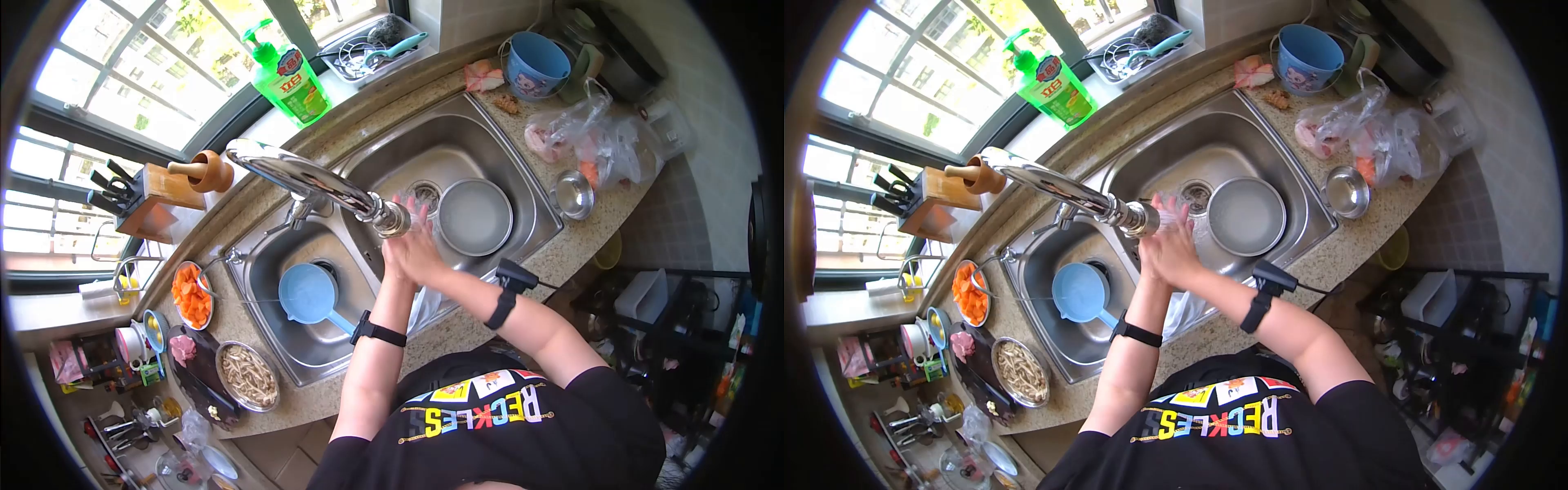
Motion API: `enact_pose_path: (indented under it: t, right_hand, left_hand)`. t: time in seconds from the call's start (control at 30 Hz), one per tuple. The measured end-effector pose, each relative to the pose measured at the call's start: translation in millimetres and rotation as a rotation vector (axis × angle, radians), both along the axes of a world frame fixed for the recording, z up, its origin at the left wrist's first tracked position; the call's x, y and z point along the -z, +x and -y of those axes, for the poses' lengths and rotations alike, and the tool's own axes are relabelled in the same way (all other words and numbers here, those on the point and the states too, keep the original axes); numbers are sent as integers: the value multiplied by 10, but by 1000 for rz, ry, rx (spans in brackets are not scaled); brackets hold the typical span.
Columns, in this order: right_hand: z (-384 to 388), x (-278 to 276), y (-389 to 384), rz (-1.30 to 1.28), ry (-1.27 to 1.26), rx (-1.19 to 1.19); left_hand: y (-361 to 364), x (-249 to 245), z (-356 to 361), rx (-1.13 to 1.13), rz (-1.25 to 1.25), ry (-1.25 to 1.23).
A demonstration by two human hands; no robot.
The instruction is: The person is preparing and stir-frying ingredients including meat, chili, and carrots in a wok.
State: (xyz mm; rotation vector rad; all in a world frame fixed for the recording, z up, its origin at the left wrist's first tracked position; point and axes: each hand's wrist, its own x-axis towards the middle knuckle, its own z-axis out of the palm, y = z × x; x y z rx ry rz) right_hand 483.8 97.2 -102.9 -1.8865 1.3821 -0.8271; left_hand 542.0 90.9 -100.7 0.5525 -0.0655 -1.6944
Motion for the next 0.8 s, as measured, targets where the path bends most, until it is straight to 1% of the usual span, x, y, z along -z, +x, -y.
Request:
enact_pose_path:
  t: [0.03,0.07,0.1,0.17,0.2,0.23,0.27,0.3,0.33,0.37,0.4,0.43,0.5,0.53,0.57,0.63,0.67,0.7,0.77,0.8]
  right_hand:
    - [189,162,-77,49,84,-37]
    - [337,192,-105,39,106,122]
    - [416,-1,-102,-34,218,272]
    - [345,189,-89,-26,194,204]
    - [220,283,-62,140,37,176]
    - [47,347,16,24,-86,162]
    - [-63,171,39,70,-90,122]
    - [-124,-19,44,117,-93,80]
    - [-113,30,43,119,-92,78]
    - [-95,93,31,99,77,111]
    - [-74,141,13,76,246,143]
    - [-12,36,-21,74,244,139]
    - [131,-179,-84,260,407,157]
    - [189,-68,-48,402,210,215]
    - [237,38,-61,403,208,206]
    - [299,64,-98,406,110,268]
    - [316,68,-97,334,72,293]
    - [335,185,-91,331,73,289]
    - [384,510,-35,637,310,322]
    - [399,221,-32,847,658,428]
  left_hand:
    - [-44,20,-26,2,-11,71]
    - [-130,-212,-62,47,96,146]
    - [-212,-193,-46,51,-112,81]
    - [-185,-191,-79,44,-19,161]
    - [-52,196,-83,85,-172,-5]
    - [67,590,-84,124,-322,-170]
    - [64,523,-90,121,-323,-169]
    - [52,347,-103,62,-179,-39]
    - [42,162,-103,4,-34,90]
    - [45,65,-102,-53,112,220]
    - [61,117,-81,-54,112,222]
    - [76,250,-30,-71,66,178]
    - [117,421,21,-110,-24,94]
    - [101,280,-16,-22,-141,10]
    - [61,140,-22,-30,-140,6]
    - [-30,-108,-43,-77,25,106]
    - [-16,-137,-69,-16,6,103]
    - [-9,-170,-103,-20,4,103]
    - [38,-234,-180,100,2,154]
    - [108,-69,-226,93,2,154]
